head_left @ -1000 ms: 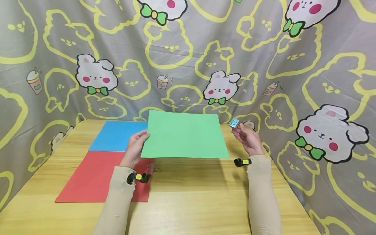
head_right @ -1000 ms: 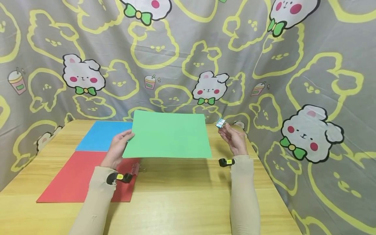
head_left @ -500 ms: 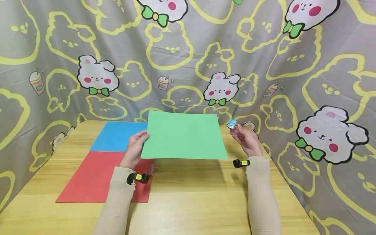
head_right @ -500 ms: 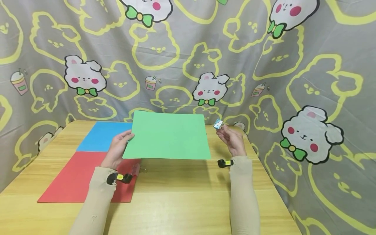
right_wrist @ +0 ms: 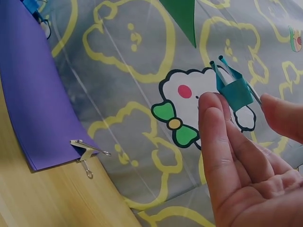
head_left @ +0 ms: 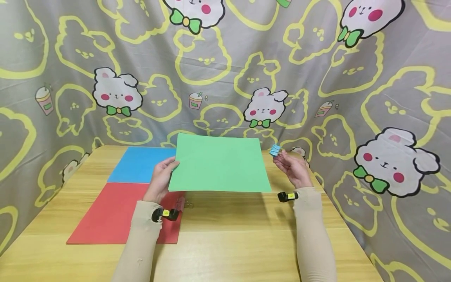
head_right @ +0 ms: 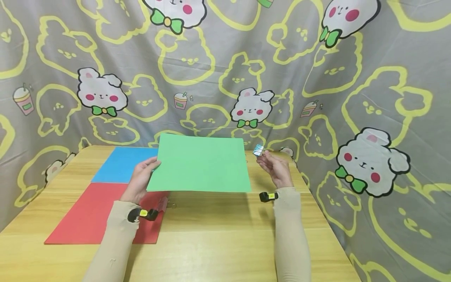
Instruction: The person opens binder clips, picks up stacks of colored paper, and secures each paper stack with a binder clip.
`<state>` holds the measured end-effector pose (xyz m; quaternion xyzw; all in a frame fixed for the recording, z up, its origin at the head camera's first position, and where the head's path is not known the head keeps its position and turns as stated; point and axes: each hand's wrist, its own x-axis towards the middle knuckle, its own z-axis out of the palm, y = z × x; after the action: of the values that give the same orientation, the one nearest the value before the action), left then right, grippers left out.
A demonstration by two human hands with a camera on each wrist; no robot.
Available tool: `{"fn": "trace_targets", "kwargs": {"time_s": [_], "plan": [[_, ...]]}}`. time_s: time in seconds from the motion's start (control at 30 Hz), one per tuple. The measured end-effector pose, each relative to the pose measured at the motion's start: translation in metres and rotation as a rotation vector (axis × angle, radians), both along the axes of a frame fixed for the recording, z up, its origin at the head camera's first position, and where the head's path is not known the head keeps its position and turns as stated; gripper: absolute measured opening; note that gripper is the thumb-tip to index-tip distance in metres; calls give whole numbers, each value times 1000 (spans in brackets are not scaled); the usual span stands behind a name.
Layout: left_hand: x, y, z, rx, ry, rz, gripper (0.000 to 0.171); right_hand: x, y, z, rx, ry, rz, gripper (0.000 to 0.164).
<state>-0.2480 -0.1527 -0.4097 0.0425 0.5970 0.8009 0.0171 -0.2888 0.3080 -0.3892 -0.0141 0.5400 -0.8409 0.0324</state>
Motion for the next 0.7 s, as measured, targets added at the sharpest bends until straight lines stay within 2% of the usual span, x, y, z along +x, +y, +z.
{"fn": "trace_targets", "kwargs": {"time_s": [0.27,0.7], "plan": [[-1,1,-1,5,-1,15,48,-1,-5,0,45,-7,20,22],[-1,0,-1,2,-8,23,49,-1,-11,2,66,-21,55,25]]}}
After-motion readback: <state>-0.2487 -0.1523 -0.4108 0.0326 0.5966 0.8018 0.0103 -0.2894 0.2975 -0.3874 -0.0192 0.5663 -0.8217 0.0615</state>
